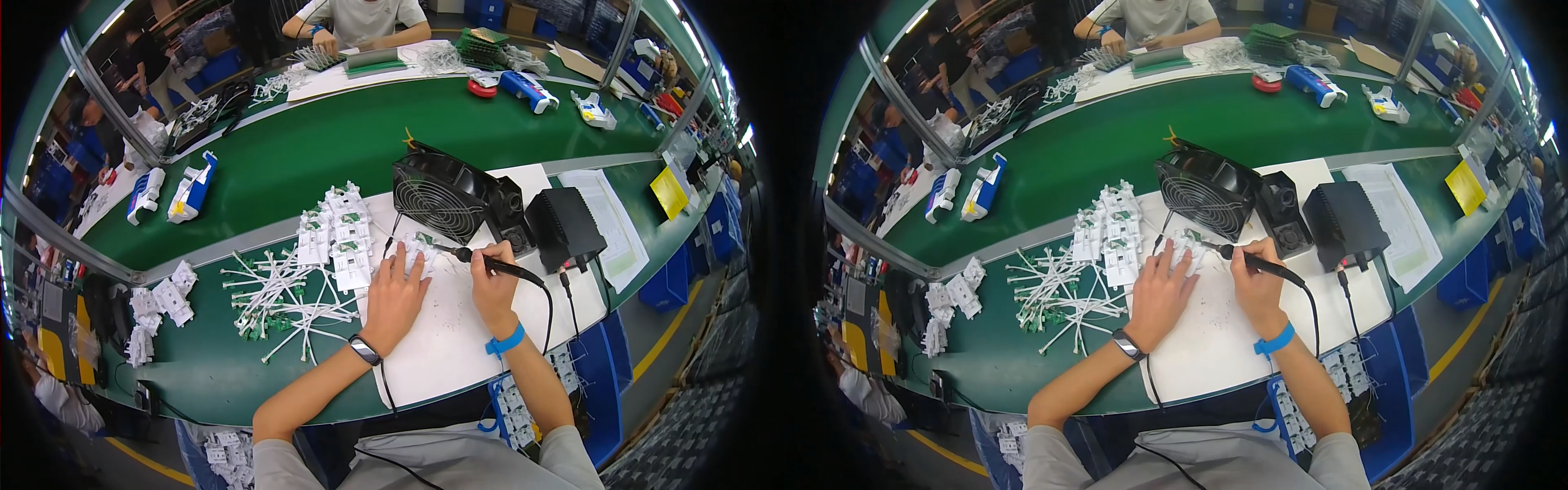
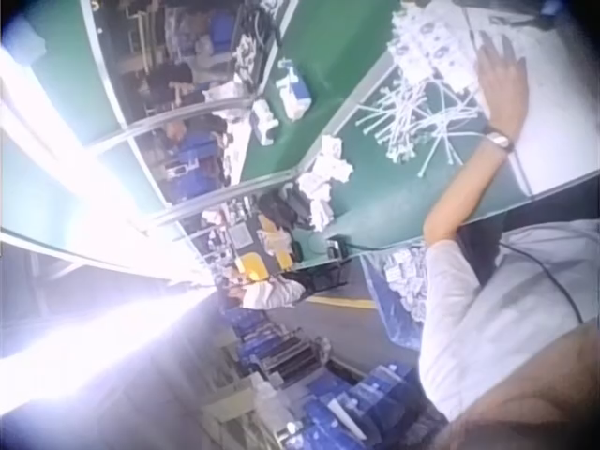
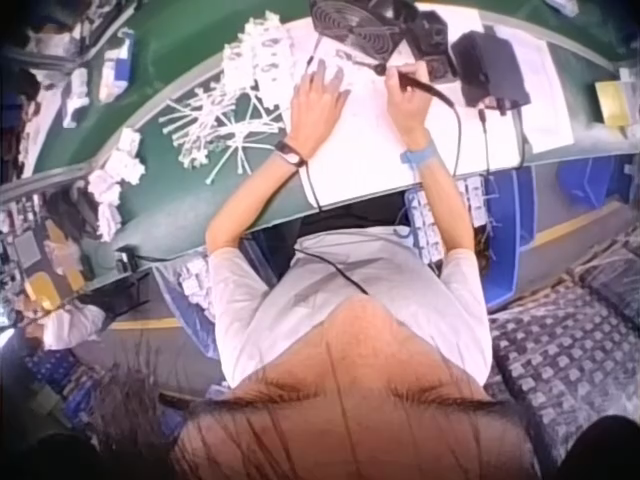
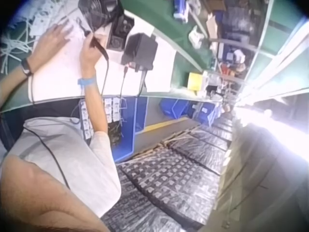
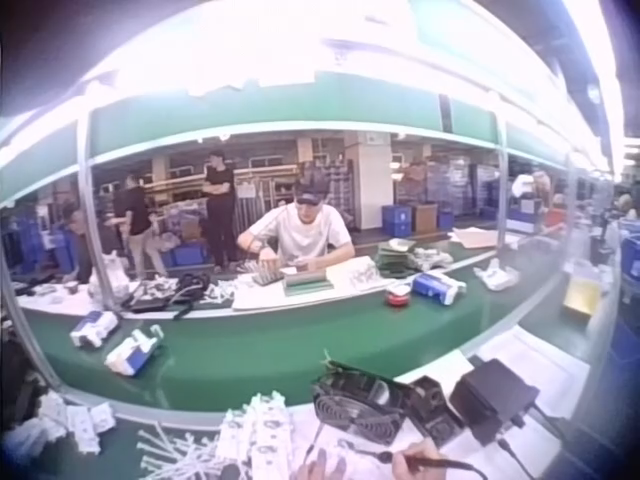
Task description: Soldering wires and electronic components onto small circuit boards on an assembly line.
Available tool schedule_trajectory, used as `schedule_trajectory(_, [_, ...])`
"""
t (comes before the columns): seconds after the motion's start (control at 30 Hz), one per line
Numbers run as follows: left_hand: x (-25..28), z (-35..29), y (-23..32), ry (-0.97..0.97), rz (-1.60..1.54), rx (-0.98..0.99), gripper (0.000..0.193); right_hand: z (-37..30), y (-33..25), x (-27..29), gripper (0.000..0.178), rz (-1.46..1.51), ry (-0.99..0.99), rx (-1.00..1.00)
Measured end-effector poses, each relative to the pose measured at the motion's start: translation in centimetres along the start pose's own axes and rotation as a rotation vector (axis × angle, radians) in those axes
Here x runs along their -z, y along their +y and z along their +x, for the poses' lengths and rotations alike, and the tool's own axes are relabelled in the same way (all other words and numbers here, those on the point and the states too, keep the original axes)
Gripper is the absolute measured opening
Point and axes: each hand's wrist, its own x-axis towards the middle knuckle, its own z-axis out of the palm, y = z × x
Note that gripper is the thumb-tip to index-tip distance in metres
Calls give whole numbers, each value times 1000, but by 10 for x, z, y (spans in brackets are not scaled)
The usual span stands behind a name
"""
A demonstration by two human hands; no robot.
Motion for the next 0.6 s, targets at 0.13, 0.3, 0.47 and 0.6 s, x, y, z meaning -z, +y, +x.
schedule_trajectory(0.13, [-2,1,0,-1,-6,4,42,1,0,1,16,0,28,-3])
schedule_trajectory(0.3, [0,1,0,10,-2,-4,43,2,-5,0,16,0,47,-8])
schedule_trajectory(0.47, [-3,-1,-2,4,-1,-2,43,0,-10,0,16,-5,80,-24])
schedule_trajectory(0.6, [-3,-1,-1,-6,-1,3,44,-1,-4,12,18,94,139,80])
